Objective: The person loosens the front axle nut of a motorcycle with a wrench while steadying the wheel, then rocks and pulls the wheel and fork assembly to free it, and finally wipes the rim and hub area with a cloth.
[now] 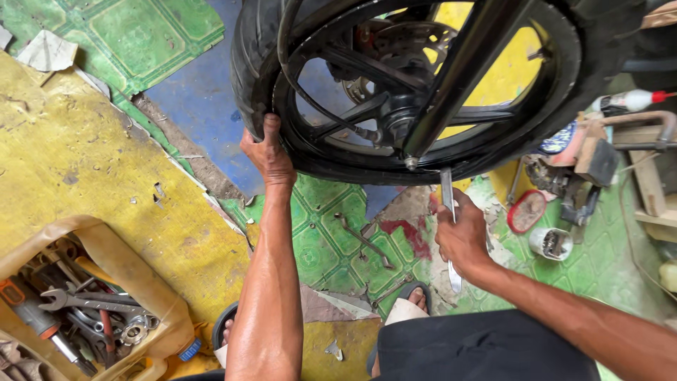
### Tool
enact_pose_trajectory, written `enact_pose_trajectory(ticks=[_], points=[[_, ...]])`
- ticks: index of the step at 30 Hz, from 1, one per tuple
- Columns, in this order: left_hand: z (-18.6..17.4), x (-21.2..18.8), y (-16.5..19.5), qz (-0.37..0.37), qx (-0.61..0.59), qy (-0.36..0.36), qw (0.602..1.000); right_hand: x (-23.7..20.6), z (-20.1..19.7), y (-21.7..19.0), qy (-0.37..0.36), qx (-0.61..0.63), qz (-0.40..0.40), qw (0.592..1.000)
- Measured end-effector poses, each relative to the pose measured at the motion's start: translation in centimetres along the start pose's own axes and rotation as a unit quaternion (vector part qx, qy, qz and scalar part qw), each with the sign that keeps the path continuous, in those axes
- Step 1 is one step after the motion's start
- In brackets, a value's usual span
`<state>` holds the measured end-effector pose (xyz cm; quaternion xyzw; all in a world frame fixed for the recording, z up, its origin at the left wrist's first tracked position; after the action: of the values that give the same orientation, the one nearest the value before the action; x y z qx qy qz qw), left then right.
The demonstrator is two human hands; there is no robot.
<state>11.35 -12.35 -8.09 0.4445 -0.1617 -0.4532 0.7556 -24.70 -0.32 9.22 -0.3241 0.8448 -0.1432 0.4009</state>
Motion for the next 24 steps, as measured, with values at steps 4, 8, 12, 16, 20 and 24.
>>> enact_pose_trajectory(ticks=[4,8,12,16,20,24], points=[[-0.6,-0.1,0.1,0.017,0.033,0.014,0.999,-0.8,-0.6,-1.5,0.027,-0.171,-0.224,0.959],[-1.1,0.2,0.3,0.033,0.019,0.006,0.999,0.1,-0.9,0.5,0.026,-0.205,-0.248,0.946],[-1.3,0.7,0.8,0.05,0.01,-0.004,0.999,0.8,-0.9,2.3,0.014,-0.158,-0.327,0.932],[-1.7,1.2,0.5,0.027,0.016,0.005,0.999,4.0,-1.4,3.9,0.062,-0.192,-0.424,0.883],[-1.0,1.3,1.6,0.056,-0.019,-0.041,0.997,6.0,-1.2,4.4,0.124,-0.172,-0.55,0.808],[-1.9,1.7,1.9,0.032,0.0,-0.025,0.999,7.6,1.9,7.2,0.098,-0.075,-0.422,0.898]])
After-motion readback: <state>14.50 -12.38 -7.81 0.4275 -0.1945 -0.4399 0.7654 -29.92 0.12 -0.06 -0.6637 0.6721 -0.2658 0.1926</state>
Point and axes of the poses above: each hand's wrist, its own x-axis towards the middle knuckle, its own z-axis out of the palm, y = z × x, the point moved 10 cm from there along x, towards the middle knuckle, and after that the axes turned 4 degrees about -y, right-handed, at the moved point
